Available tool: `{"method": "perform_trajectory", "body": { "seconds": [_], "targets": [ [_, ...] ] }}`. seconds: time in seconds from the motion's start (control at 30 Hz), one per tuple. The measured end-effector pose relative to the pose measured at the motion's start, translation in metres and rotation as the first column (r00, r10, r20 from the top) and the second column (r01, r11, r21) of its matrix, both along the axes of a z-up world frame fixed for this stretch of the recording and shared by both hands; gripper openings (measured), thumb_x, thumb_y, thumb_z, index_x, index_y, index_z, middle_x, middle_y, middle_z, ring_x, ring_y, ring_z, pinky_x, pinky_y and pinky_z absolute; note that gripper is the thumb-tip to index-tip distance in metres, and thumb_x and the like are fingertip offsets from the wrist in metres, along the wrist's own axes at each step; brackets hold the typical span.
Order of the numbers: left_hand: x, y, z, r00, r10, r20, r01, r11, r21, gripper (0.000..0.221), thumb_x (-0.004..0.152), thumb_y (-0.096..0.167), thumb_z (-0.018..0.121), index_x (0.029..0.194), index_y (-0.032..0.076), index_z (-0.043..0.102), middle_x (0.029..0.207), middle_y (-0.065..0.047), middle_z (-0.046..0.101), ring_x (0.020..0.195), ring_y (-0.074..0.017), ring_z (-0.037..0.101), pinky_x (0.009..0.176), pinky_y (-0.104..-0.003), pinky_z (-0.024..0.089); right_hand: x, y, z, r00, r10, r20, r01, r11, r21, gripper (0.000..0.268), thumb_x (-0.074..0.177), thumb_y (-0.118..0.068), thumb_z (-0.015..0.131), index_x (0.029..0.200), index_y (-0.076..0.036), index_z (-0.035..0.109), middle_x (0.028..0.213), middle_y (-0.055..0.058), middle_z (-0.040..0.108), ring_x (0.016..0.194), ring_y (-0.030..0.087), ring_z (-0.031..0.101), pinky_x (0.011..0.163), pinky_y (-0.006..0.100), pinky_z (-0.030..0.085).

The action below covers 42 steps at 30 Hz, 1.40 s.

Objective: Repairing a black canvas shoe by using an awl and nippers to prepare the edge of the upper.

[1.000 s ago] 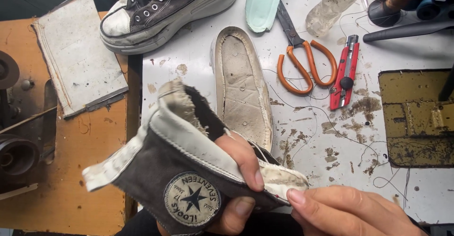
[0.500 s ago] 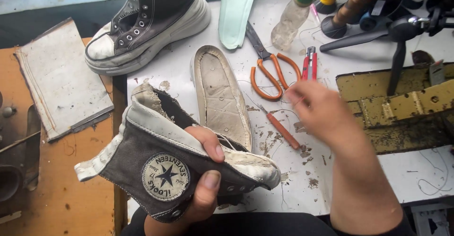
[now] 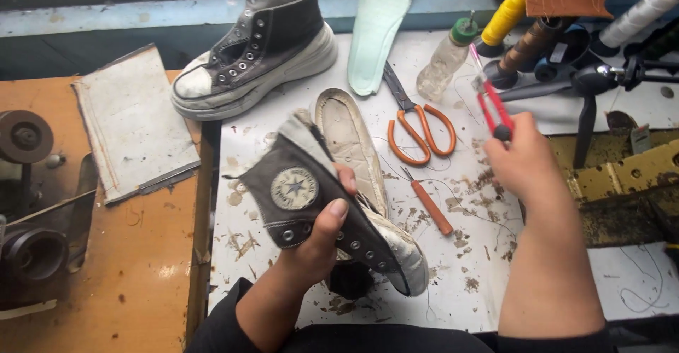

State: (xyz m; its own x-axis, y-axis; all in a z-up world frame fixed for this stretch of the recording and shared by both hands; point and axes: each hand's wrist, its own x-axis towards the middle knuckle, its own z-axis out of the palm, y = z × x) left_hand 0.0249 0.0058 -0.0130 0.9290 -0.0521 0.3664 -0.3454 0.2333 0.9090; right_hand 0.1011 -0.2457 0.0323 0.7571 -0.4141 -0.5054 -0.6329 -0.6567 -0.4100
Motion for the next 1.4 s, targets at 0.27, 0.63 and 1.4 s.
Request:
{"method": "perform_trajectory", "body": {
  "seconds": [0.27,0.63,1.4],
  "targets": [
    [0.013,-0.008,-0.018,0.947,-0.229,-0.224,0.182,0.961,-0.209,0.016,0.088,0.032,0.067,0.092,0.017,0.061,0.088,0.004,0.056,0.08,-0.0099,0.051,0.073,-0.026,0.041,-0.051,0.031,-0.063,0.75,-0.362,0.553,-0.625,-0.117,0.772,0.028,0.097,0.0,0.063,0.119,-0.013,0.051,0.094,0.017,0.059,0.044,0.01,0.036,0.037,0.021,0.028],
    [0.009,-0.024,-0.023,0.907,-0.012,-0.42,0.018,1.0,0.011,0.049,0.094,0.043,0.06,0.127,0.009,0.069,0.127,-0.011,0.074,0.124,-0.0245,0.069,0.111,-0.039,0.052,-0.062,0.054,-0.065,0.585,0.178,0.792,-0.733,0.534,0.421,0.031,0.101,-0.027,0.05,0.125,-0.007,0.044,0.113,0.009,0.057,0.102,0.017,0.058,0.087,0.03,0.053],
    [0.0,-0.034,-0.024,0.962,-0.099,-0.256,0.09,0.995,-0.048,0.052,0.096,0.032,0.067,0.138,0.003,0.058,0.138,-0.014,0.066,0.133,-0.028,0.061,0.118,-0.043,0.046,-0.053,0.044,-0.043,0.095,0.35,0.932,-0.755,0.636,-0.161,0.035,0.096,0.014,0.056,0.125,-0.004,0.062,0.113,0.016,0.057,0.101,0.024,0.064,0.082,0.026,0.069]
  ]
}}
